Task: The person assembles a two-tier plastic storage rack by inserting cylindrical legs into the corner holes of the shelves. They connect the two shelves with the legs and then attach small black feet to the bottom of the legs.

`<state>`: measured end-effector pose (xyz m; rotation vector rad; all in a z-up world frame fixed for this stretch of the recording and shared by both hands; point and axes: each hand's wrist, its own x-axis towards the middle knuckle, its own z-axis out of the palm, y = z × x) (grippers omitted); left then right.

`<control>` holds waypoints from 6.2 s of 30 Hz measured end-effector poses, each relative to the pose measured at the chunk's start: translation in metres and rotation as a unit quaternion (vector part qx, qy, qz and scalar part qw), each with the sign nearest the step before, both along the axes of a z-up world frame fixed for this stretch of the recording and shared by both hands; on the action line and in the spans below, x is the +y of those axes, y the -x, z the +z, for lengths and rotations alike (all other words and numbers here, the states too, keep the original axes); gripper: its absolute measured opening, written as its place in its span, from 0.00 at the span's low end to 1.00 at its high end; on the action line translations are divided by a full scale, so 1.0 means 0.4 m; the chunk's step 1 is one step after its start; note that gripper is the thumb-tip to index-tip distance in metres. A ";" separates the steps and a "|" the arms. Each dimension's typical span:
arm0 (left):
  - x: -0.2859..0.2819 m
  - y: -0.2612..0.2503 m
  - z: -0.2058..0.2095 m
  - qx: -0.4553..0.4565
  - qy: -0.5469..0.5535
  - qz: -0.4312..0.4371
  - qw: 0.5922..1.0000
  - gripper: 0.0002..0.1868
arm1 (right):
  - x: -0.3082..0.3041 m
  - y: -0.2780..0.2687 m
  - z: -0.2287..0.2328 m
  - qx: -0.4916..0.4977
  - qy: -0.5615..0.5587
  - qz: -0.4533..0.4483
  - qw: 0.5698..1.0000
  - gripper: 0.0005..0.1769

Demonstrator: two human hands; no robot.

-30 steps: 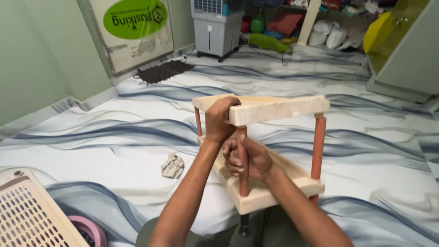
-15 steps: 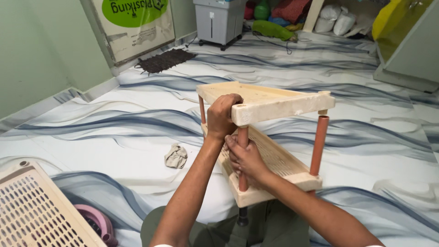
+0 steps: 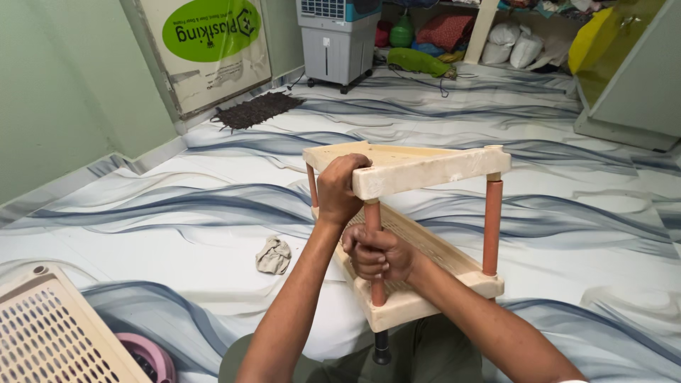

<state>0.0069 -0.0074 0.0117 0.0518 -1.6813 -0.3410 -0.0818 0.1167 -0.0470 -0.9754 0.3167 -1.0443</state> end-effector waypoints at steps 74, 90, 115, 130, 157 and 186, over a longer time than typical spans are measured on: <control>-0.255 0.214 -0.846 -0.013 -0.782 -0.168 0.600 0.20 | 0.084 0.489 -0.182 0.191 0.030 -0.603 0.774 0.40; -0.145 0.184 -1.122 -0.185 -0.797 -0.184 0.545 0.28 | 0.165 0.669 -0.559 0.078 -0.042 -0.848 0.522 0.31; -0.518 -0.173 -0.841 -0.008 -0.521 0.008 0.853 0.33 | -0.071 0.162 -1.006 0.092 -0.251 -0.764 0.587 0.49; -0.340 -0.295 -0.741 -0.207 -0.511 0.172 0.816 0.25 | -0.130 0.155 -0.984 0.239 -0.272 -0.566 0.741 0.59; 0.055 -0.174 -0.474 -0.323 -0.493 0.010 0.807 0.33 | 0.025 -0.055 -0.365 0.503 0.015 -0.473 0.723 0.28; -0.001 -0.166 -0.078 -0.146 0.089 0.078 0.982 0.21 | 0.041 -0.162 -0.357 0.112 0.019 -0.373 0.921 0.18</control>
